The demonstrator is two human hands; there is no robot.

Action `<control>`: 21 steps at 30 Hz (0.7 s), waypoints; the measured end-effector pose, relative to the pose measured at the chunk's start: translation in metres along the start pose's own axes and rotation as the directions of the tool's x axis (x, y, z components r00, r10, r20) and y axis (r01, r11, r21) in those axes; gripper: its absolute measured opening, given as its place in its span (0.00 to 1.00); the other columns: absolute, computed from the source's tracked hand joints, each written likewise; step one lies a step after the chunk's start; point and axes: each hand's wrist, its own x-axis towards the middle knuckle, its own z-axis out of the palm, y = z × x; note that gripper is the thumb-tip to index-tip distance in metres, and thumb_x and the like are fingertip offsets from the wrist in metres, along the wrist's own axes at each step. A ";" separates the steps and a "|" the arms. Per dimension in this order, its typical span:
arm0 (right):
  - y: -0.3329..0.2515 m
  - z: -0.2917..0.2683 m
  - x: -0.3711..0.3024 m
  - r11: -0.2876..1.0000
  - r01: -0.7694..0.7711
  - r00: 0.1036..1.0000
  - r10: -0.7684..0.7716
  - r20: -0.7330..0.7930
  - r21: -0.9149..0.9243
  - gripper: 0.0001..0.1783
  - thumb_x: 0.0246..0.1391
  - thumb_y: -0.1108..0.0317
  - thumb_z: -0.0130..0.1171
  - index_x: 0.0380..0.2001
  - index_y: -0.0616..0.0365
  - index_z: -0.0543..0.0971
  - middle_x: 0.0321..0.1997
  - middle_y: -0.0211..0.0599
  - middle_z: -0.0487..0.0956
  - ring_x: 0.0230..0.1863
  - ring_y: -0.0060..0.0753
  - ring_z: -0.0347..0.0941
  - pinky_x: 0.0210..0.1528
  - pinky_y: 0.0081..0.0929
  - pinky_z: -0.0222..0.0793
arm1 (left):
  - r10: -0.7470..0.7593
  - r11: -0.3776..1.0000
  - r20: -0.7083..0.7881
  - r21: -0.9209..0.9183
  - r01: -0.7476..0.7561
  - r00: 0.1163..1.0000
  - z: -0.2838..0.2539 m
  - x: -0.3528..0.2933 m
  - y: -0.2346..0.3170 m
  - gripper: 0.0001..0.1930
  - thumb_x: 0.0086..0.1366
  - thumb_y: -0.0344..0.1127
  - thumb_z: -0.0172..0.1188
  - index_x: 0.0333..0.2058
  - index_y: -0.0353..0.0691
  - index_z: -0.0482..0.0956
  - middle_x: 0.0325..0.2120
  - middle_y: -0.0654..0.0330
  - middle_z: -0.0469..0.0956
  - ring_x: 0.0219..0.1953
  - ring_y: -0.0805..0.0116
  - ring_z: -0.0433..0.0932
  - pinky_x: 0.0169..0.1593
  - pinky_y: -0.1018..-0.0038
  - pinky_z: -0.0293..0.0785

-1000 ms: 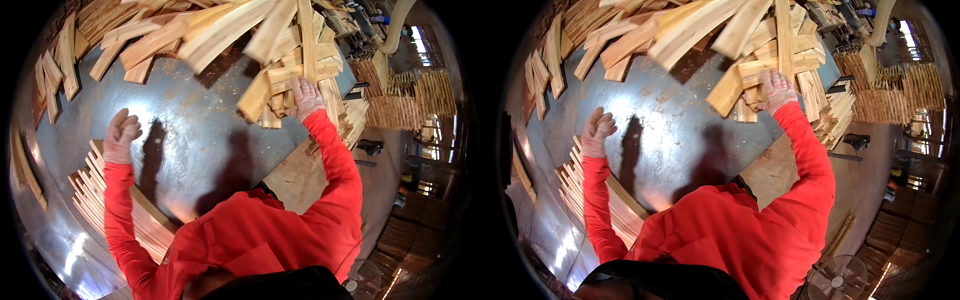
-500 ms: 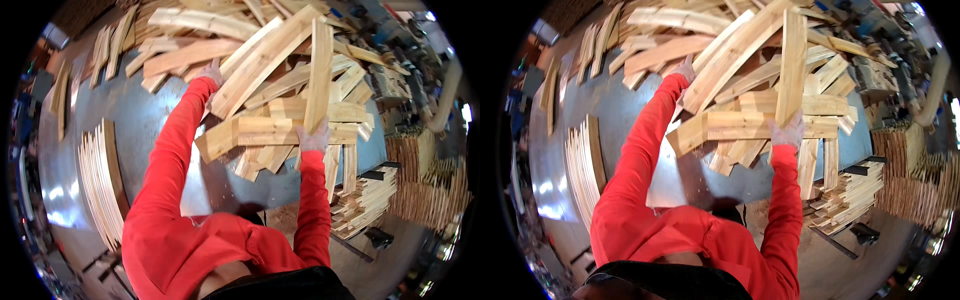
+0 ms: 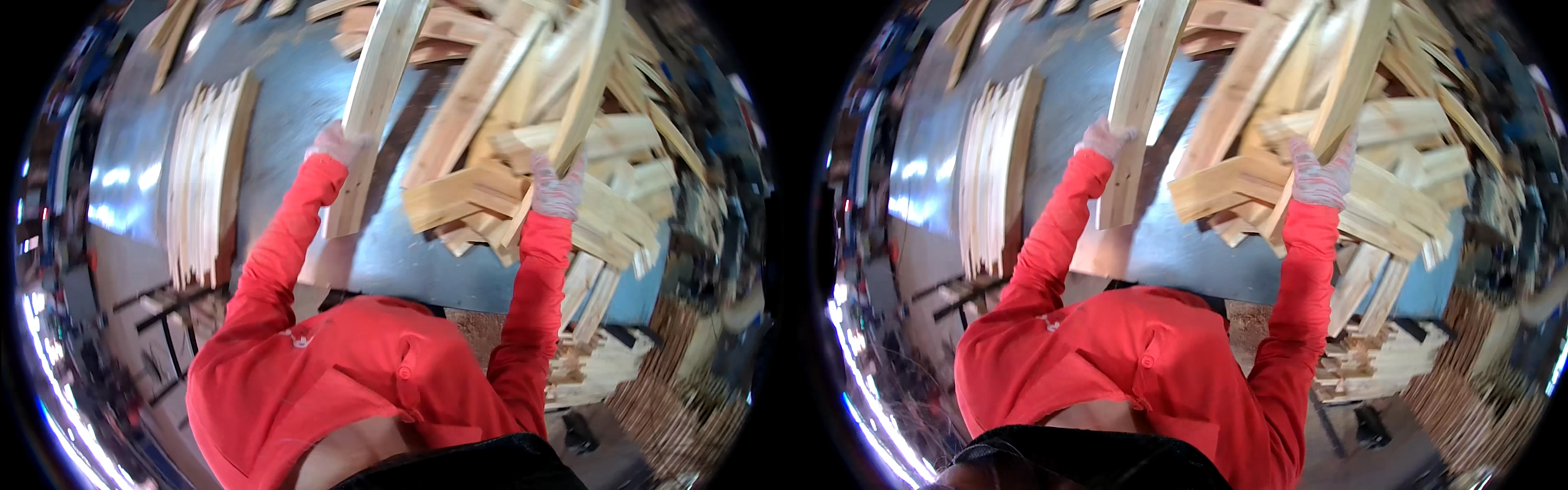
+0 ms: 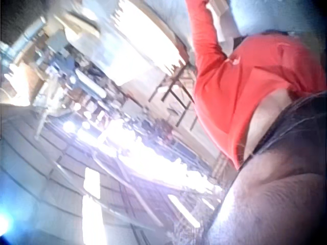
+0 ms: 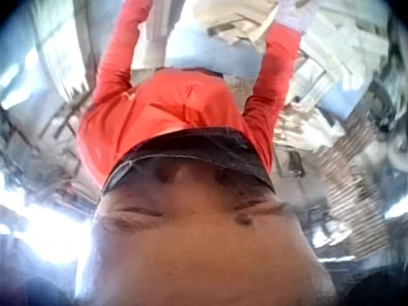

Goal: The person sorts wooden planks on a metal table in a workshop. They pick up planks from a disorganized pile, inspect them, and place them into a neat stack on the left side of the table.

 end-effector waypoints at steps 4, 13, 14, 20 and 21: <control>-0.028 0.123 -0.045 0.903 -0.180 0.897 -0.013 0.442 0.391 0.50 0.42 0.59 0.70 0.65 0.61 0.54 0.55 0.50 0.69 0.53 0.47 0.69 0.55 0.32 0.68 | 0.035 0.951 -0.055 -0.305 -0.050 0.998 -0.036 0.009 -0.068 0.26 0.54 0.44 0.61 0.49 0.36 0.73 0.38 0.52 0.79 0.39 0.59 0.78 0.46 0.66 0.74; -0.022 0.237 -0.208 0.900 -0.128 0.494 0.421 0.760 -0.416 0.49 0.43 0.55 0.67 0.64 0.63 0.54 0.55 0.57 0.70 0.59 0.50 0.66 0.62 0.34 0.61 | 0.060 -0.264 0.596 -0.764 0.589 0.801 0.062 -0.010 -0.160 0.29 0.66 0.57 0.49 0.55 0.40 0.70 0.47 0.52 0.77 0.48 0.57 0.76 0.53 0.64 0.72; 0.009 0.233 -0.204 0.924 -0.277 0.394 0.360 0.846 -0.264 0.44 0.45 0.60 0.66 0.62 0.63 0.57 0.52 0.54 0.73 0.56 0.49 0.69 0.59 0.35 0.64 | 0.028 -0.219 0.575 -0.795 0.566 0.818 0.049 -0.022 -0.150 0.28 0.66 0.56 0.50 0.54 0.39 0.71 0.47 0.52 0.76 0.48 0.57 0.76 0.53 0.64 0.73; -0.017 0.199 -0.172 0.085 -0.986 0.146 0.035 0.989 0.143 0.37 0.43 0.58 0.64 0.54 0.66 0.65 0.41 0.49 0.75 0.41 0.45 0.74 0.42 0.40 0.75 | 0.244 0.102 0.595 -0.801 0.590 0.765 -0.024 -0.027 -0.177 0.23 0.58 0.35 0.64 0.52 0.37 0.72 0.43 0.55 0.79 0.42 0.62 0.80 0.49 0.61 0.76; -0.030 0.204 -0.174 0.046 -0.992 0.122 0.050 0.991 0.120 0.36 0.44 0.59 0.64 0.54 0.65 0.65 0.41 0.48 0.75 0.41 0.45 0.74 0.42 0.39 0.75 | 0.198 0.133 0.547 -0.837 0.531 0.813 -0.021 -0.027 -0.186 0.24 0.58 0.35 0.64 0.52 0.37 0.72 0.43 0.55 0.79 0.42 0.62 0.80 0.49 0.62 0.76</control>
